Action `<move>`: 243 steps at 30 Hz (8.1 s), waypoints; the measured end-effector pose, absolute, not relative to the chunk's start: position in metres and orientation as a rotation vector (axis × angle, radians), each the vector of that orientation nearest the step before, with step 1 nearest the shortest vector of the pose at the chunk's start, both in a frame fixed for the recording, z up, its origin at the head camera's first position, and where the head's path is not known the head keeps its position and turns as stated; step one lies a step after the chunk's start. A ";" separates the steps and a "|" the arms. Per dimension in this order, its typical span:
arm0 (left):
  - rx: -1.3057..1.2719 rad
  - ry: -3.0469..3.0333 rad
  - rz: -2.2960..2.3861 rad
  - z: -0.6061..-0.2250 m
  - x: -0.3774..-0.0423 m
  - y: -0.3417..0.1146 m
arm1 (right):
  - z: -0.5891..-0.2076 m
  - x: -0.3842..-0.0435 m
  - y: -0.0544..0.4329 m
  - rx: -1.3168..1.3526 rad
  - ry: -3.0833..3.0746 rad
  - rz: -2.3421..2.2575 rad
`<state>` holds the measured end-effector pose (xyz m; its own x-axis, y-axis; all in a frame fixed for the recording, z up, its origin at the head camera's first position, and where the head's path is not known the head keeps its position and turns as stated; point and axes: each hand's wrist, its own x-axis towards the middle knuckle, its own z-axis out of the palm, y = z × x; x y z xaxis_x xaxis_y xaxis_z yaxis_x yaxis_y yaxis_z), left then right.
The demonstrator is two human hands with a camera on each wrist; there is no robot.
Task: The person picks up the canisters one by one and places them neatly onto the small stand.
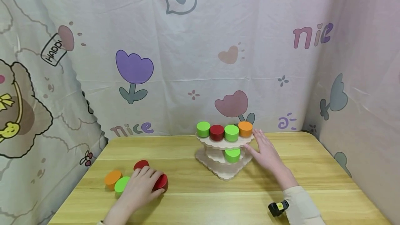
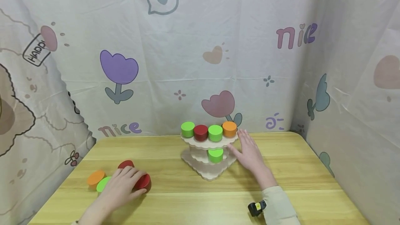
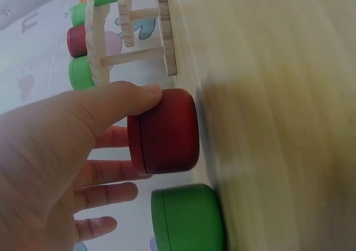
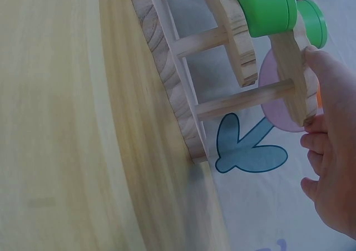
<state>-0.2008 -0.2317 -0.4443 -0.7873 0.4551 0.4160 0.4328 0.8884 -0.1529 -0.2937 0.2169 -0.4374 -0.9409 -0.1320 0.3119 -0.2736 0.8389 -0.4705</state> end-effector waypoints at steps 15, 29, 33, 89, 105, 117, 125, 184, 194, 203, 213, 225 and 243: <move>-0.713 -2.567 0.106 -0.430 -0.215 -0.203 | -0.438 -0.295 0.217 0.313 -2.751 0.761; -0.861 -2.514 0.059 -0.408 -0.236 -0.155 | -0.436 -0.294 0.217 0.319 -2.741 0.751; -0.874 -2.528 0.050 -0.404 -0.239 -0.142 | -0.436 -0.294 0.217 0.319 -2.748 0.753; -0.689 -2.387 -0.039 -0.422 -0.259 -0.054 | -0.435 -0.293 0.217 0.326 -2.748 0.774; -0.680 -2.325 -0.086 -0.421 -0.235 -0.099 | -0.435 -0.294 0.218 0.329 -2.754 0.760; -0.600 -2.305 -0.018 -0.427 -0.209 -0.150 | -0.435 -0.293 0.217 0.329 -2.748 0.762; -0.573 -2.265 0.051 -0.431 -0.203 -0.182 | -0.436 -0.294 0.217 0.326 -2.749 0.766; -0.415 -2.745 0.019 -0.446 -0.219 -0.285 | -0.436 -0.294 0.218 0.312 -2.760 0.786; -0.446 -2.723 0.013 -0.443 -0.218 -0.278 | -0.436 -0.295 0.219 0.320 -2.755 0.765; -0.498 -2.673 0.029 -0.438 -0.214 -0.265 | -0.434 -0.294 0.220 0.329 -2.772 0.733; -0.580 -2.598 0.045 -0.433 -0.208 -0.249 | -0.434 -0.293 0.225 0.373 -2.759 0.718; -0.699 -2.531 0.046 -0.428 -0.201 -0.229 | -0.437 -0.298 0.229 0.377 -2.689 0.783; -0.943 -2.419 0.036 -0.425 -0.211 -0.182 | -0.435 -0.299 0.228 0.354 -2.700 0.793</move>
